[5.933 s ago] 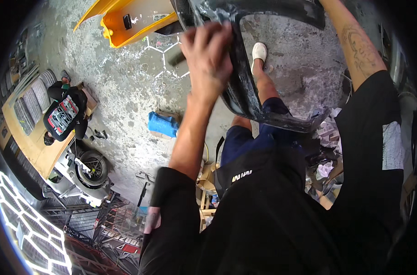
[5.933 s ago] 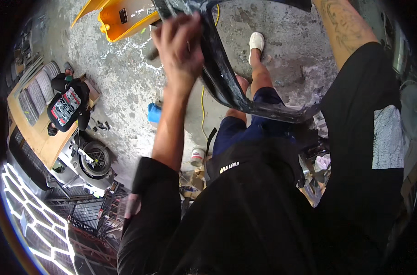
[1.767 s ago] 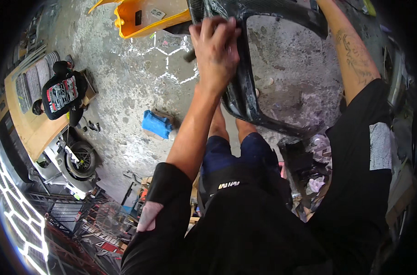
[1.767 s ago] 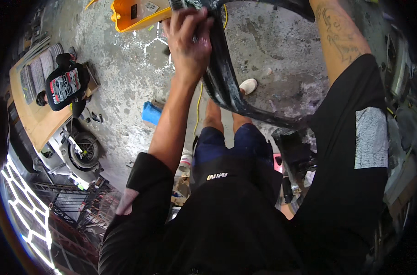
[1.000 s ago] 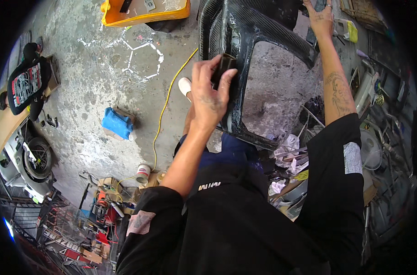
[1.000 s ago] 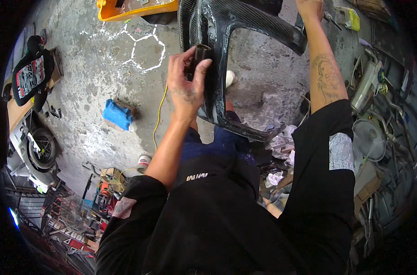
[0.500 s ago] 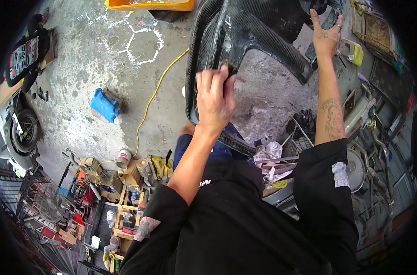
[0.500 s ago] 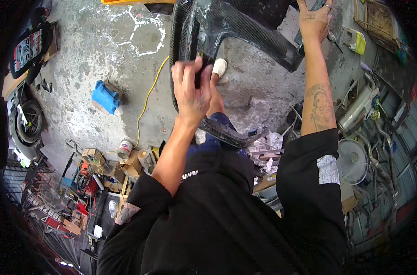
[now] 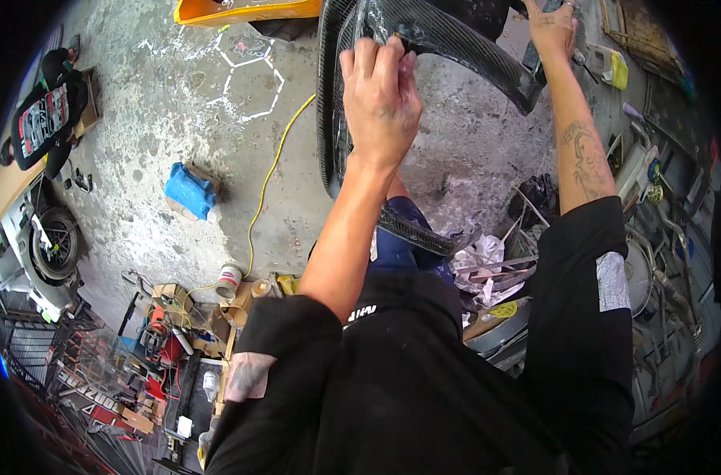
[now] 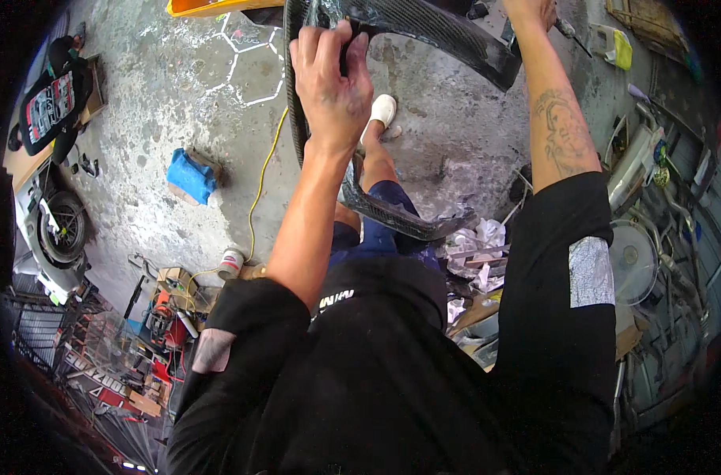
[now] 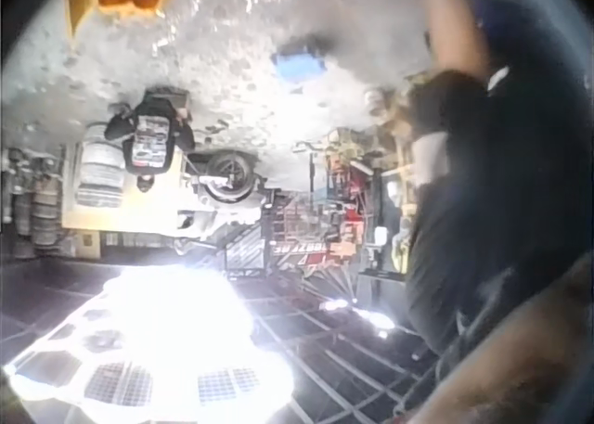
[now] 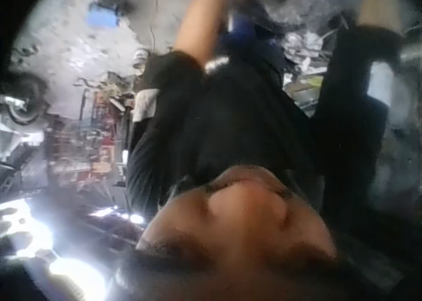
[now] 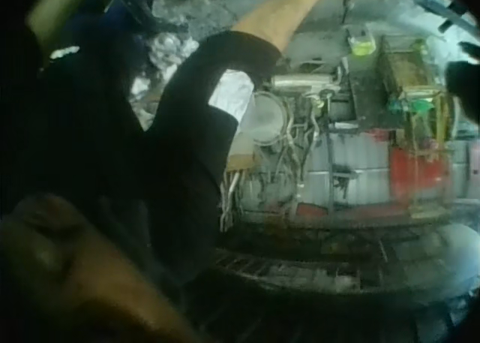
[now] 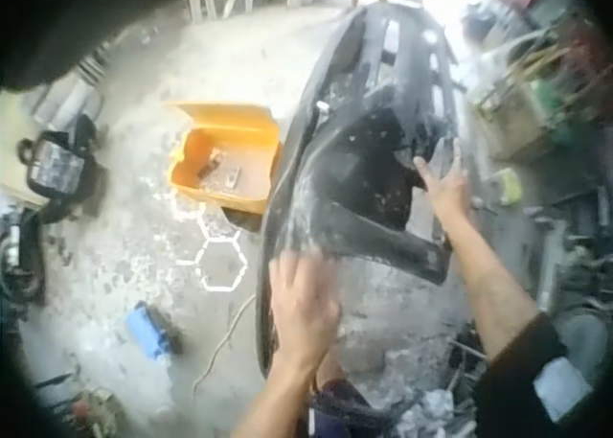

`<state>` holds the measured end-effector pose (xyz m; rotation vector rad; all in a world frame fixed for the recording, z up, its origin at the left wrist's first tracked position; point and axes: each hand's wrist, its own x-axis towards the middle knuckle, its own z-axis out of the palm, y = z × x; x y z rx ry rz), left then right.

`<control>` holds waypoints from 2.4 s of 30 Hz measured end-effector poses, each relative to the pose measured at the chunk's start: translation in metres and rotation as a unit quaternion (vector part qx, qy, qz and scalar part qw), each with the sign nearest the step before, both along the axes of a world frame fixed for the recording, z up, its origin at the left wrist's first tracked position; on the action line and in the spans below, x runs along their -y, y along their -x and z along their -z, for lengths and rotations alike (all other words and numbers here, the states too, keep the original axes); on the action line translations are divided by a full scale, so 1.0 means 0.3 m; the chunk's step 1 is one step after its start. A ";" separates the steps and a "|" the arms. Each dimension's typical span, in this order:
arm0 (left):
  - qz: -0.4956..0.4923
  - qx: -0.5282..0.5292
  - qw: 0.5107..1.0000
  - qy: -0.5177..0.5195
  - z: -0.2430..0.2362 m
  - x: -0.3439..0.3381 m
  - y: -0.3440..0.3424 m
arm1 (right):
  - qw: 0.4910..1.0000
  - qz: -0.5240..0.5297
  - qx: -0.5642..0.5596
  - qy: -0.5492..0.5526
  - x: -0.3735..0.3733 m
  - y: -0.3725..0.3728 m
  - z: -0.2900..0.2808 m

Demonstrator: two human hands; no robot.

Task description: The person sands a large, curved carbon fiber part using a sanding block. They repeatedly dip the sanding block into a yellow tub of water to wet it before continuing to sand the surface of the part.

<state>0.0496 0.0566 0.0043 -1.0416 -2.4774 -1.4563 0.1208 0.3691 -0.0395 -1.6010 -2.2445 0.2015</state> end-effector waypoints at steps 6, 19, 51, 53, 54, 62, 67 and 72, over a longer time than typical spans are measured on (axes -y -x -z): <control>0.006 0.025 1.000 0.001 0.014 0.066 -0.066 | 1.000 0.011 0.016 -0.012 -0.036 -0.030 0.001; -0.016 0.119 0.993 -0.002 -0.015 0.194 -0.059 | 0.999 -0.026 -0.035 -0.005 -0.029 -0.011 -0.003; -0.015 0.059 0.998 0.020 -0.003 0.141 -0.087 | 0.999 -0.026 -0.030 0.001 0.015 0.015 0.002; 0.006 0.079 0.997 0.021 0.013 0.178 -0.139 | 1.000 -0.012 -0.018 0.000 -0.018 -0.015 -0.025; 0.003 0.088 0.996 0.011 0.019 0.160 -0.137 | 0.999 -0.024 -0.030 -0.017 -0.031 -0.028 -0.020; -0.006 0.121 0.992 -0.019 0.024 0.174 -0.148 | 0.997 -0.045 -0.063 -0.012 -0.022 -0.018 -0.022; -0.012 0.064 0.996 -0.055 0.011 0.034 -0.018 | 0.998 -0.017 -0.040 0.043 0.005 0.021 -0.043; 0.002 0.093 0.995 -0.028 0.040 0.131 -0.101 | 0.997 -0.043 -0.050 -0.033 -0.039 -0.022 -0.005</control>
